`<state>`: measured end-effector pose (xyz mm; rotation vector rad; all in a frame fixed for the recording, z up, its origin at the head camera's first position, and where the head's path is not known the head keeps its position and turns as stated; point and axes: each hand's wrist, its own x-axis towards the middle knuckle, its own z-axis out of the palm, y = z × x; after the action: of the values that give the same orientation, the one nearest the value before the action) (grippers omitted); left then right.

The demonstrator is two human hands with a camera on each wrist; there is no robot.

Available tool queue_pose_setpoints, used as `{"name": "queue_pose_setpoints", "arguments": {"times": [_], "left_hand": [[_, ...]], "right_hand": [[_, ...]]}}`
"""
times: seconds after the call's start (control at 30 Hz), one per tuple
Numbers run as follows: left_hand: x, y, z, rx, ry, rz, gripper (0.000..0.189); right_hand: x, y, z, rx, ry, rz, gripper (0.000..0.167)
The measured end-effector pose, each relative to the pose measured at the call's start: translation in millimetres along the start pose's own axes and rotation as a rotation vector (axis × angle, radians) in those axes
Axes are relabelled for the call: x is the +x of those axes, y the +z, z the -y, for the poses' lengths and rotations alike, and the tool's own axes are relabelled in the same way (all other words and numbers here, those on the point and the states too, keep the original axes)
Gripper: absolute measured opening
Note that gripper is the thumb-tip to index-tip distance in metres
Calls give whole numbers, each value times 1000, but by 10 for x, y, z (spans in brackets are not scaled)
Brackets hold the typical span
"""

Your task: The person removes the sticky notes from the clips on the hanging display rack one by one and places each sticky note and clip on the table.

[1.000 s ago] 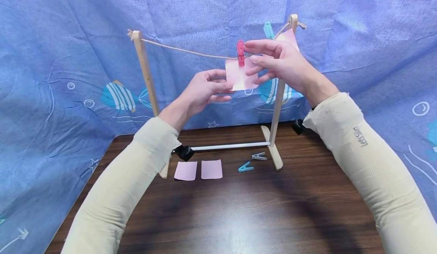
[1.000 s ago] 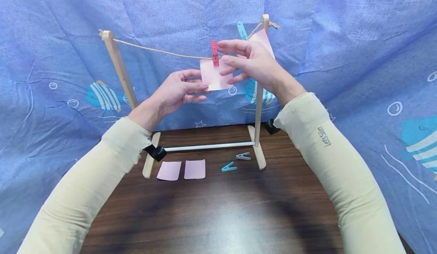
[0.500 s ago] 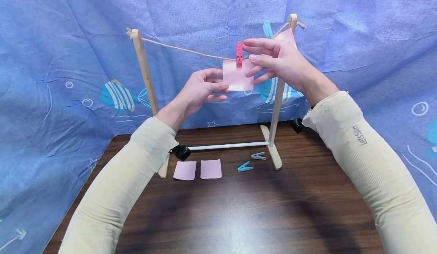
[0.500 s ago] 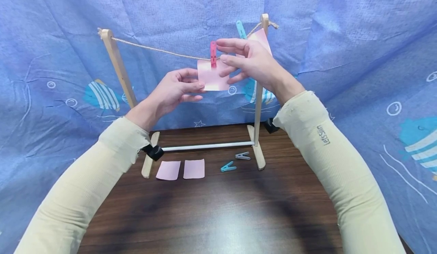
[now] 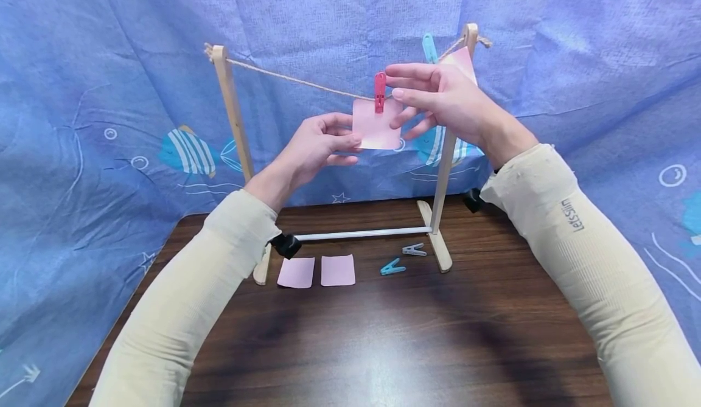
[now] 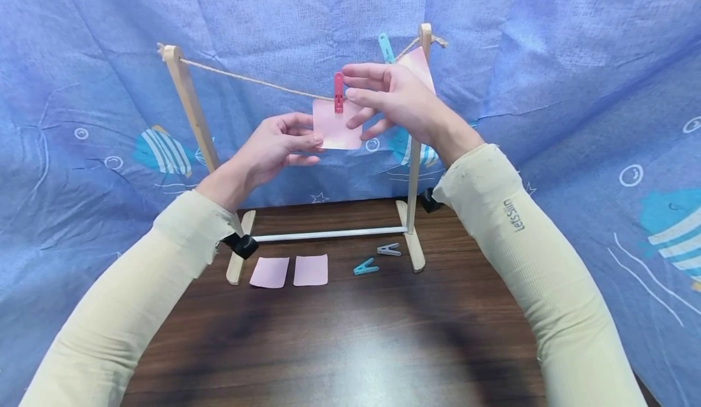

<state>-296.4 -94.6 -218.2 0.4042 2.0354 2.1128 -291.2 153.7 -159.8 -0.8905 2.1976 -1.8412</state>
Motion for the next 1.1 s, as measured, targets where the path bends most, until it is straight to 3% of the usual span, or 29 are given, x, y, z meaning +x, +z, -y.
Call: {"name": "queue_pose_setpoints", "arguments": {"times": [0.3,0.57,0.8,1.1], "left_hand": [[-29,-8,-56,38,17,6,29],[-56,-13,-42,57,0,6,32],[-52,-50,-18,36,-15,22,33],[-74,-105,-74,30,13,39,34]], "right_hand": [[33,54,103,59,76,-17,69],[100,135,67,116,110,-21,74],[125,162,2,189,45,-109,65],[138,174,31,111,-3,-140,50]]}}
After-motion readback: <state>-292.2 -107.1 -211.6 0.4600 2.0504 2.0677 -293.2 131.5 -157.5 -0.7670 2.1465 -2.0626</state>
